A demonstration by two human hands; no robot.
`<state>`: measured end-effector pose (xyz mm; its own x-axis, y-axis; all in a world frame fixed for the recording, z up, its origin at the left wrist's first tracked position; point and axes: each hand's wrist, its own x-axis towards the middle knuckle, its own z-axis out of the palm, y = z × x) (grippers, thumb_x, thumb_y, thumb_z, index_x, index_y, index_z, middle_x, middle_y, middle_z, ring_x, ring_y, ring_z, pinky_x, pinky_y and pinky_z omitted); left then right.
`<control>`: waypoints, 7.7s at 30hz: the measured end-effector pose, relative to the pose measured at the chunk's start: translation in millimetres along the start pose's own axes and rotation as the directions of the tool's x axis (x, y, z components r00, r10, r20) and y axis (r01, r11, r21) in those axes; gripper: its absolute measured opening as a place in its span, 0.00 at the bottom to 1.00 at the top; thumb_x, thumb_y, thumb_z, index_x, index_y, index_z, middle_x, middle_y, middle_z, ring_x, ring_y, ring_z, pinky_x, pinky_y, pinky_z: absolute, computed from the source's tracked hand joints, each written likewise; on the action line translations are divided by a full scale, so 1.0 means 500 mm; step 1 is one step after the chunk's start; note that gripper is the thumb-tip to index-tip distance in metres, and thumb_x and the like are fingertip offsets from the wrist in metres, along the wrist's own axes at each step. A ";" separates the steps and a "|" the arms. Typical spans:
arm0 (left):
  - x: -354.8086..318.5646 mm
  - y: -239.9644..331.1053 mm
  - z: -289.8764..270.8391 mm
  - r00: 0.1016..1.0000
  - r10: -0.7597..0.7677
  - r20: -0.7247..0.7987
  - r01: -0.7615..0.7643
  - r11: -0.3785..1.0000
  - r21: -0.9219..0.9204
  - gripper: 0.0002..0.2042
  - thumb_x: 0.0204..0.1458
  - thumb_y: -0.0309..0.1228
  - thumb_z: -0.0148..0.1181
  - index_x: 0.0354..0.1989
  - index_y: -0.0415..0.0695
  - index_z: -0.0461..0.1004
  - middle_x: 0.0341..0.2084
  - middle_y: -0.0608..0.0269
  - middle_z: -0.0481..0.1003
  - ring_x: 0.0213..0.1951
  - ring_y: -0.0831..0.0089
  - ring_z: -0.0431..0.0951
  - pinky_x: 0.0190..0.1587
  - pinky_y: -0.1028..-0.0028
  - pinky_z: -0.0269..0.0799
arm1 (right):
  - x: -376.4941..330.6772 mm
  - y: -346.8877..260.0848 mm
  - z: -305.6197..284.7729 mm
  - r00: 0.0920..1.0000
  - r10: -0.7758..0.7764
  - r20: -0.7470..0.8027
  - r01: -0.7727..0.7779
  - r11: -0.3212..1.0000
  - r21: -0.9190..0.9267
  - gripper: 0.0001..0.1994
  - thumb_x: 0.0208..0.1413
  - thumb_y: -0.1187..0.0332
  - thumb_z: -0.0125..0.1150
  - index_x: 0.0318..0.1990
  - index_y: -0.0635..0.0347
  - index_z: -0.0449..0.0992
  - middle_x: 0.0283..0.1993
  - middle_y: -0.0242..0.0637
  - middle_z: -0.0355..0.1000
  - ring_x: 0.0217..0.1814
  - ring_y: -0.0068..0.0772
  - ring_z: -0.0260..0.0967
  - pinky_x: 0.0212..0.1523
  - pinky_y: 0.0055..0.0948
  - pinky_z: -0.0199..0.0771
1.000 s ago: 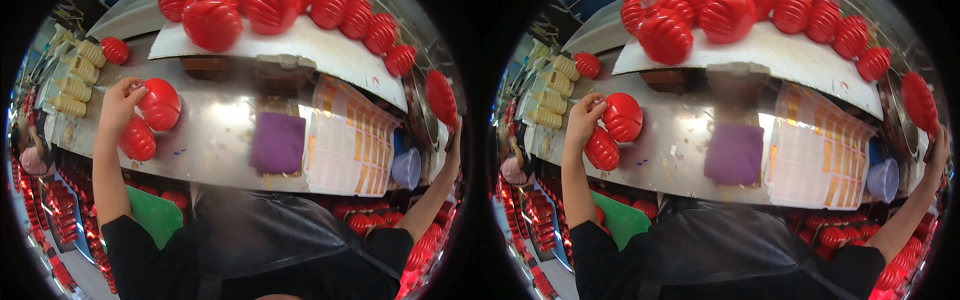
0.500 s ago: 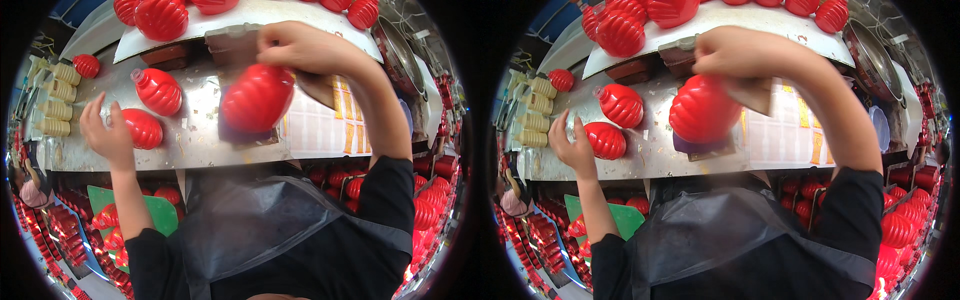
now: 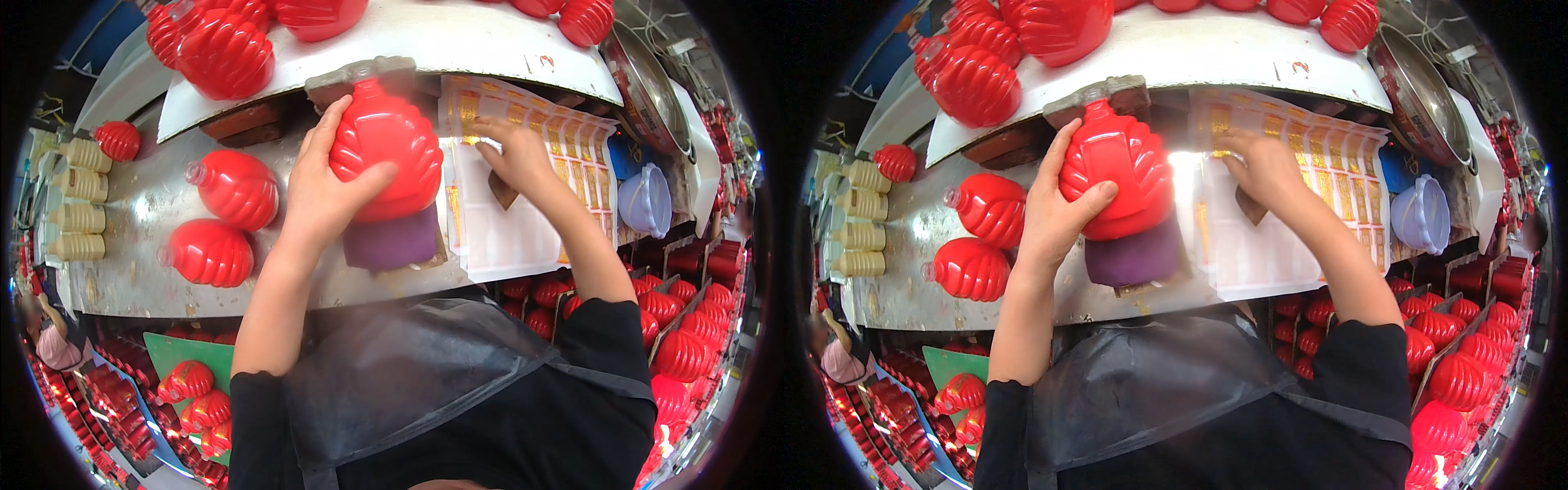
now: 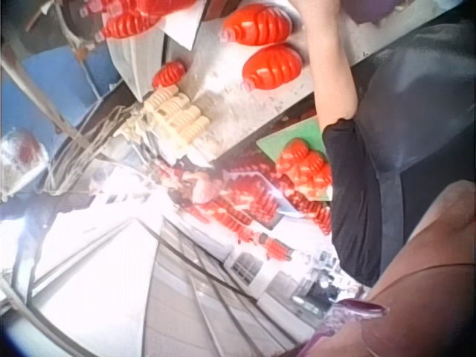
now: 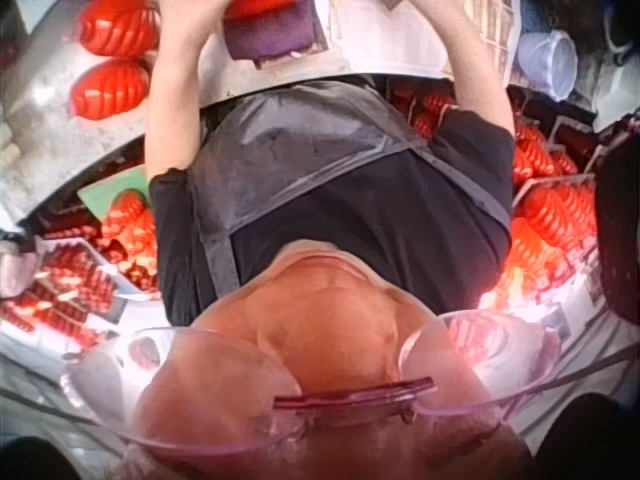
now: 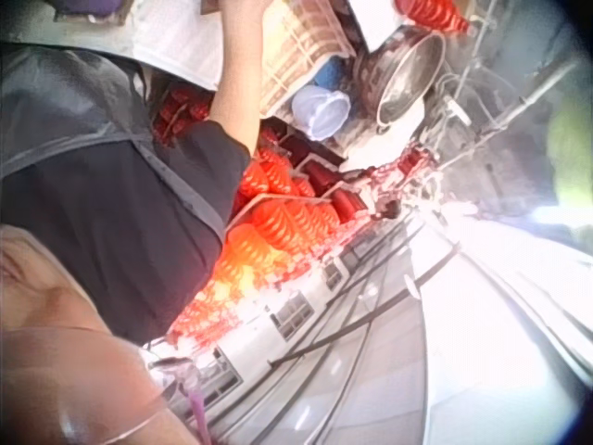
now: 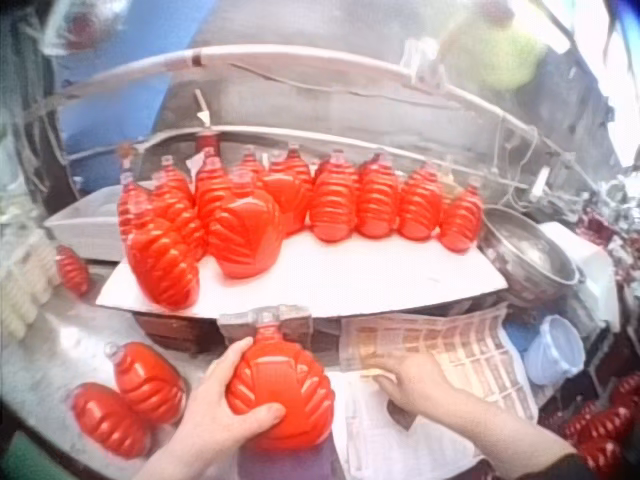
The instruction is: The person repeatedly picks up red plastic bottles, applies a rectangular label to each bottle's body, smooths the label, and places the labeled bottle aside. The process is repeated for multiple bottles in a continuous sequence.
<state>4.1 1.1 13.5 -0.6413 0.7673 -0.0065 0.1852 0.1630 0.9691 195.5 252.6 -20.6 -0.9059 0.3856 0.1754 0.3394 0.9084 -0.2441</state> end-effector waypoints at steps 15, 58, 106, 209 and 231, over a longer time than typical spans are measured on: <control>-0.055 -0.047 0.028 0.988 0.102 -0.120 -0.130 0.959 -0.253 0.48 0.57 0.46 0.73 0.78 0.38 0.51 0.69 0.46 0.63 0.67 0.59 0.70 0.69 0.61 0.68 | -0.415 -0.119 0.009 0.992 -0.078 0.100 0.086 0.993 -0.081 0.23 0.56 0.61 0.72 0.58 0.61 0.81 0.67 0.39 0.75 0.27 0.30 0.77 0.28 0.32 0.80; -0.030 -0.035 0.016 0.931 0.340 -0.135 -0.314 0.932 0.178 0.49 0.47 0.47 0.78 0.72 0.37 0.58 0.66 0.41 0.65 0.67 0.45 0.68 0.69 0.54 0.65 | 0.080 -0.215 -0.112 0.959 -0.251 -0.128 0.282 0.868 0.410 0.21 0.57 0.69 0.72 0.59 0.53 0.83 0.36 0.37 0.70 0.32 0.29 0.69 0.33 0.26 0.69; -0.022 -0.036 0.028 0.971 0.132 -0.198 -0.164 0.975 -0.152 0.36 0.49 0.40 0.78 0.64 0.39 0.69 0.60 0.51 0.70 0.62 0.58 0.73 0.65 0.62 0.71 | 0.065 -0.188 -0.068 0.984 -0.011 0.177 -0.118 0.708 0.697 0.35 0.56 0.56 0.77 0.71 0.45 0.74 0.27 0.18 0.51 0.30 0.15 0.52 0.30 0.21 0.53; 0.086 -0.026 -0.002 0.999 -0.018 -0.048 0.000 0.934 -0.358 0.10 0.73 0.30 0.49 0.52 0.39 0.75 0.47 0.63 0.78 0.48 0.79 0.77 0.55 0.75 0.75 | 0.059 -0.255 -0.065 0.581 -0.674 -0.456 0.803 0.565 0.189 0.11 0.44 0.74 0.69 0.38 0.57 0.84 0.43 0.38 0.83 0.43 0.40 0.84 0.43 0.36 0.85; 0.011 -0.001 0.006 0.984 0.176 -0.003 -0.165 0.918 -0.361 0.36 0.58 0.39 0.71 0.70 0.40 0.60 0.60 0.52 0.72 0.63 0.64 0.73 0.68 0.64 0.69 | 0.095 -0.240 -0.099 0.838 -0.304 -0.453 0.453 0.850 0.269 0.14 0.56 0.76 0.67 0.50 0.59 0.78 0.40 0.44 0.78 0.40 0.51 0.78 0.40 0.42 0.78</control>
<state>2.9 6.9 12.0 -0.6012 0.7819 0.1651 0.0070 -0.2015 0.9795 124.4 169.7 64.4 -0.7478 0.1203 0.6530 -0.1902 0.9034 -0.3842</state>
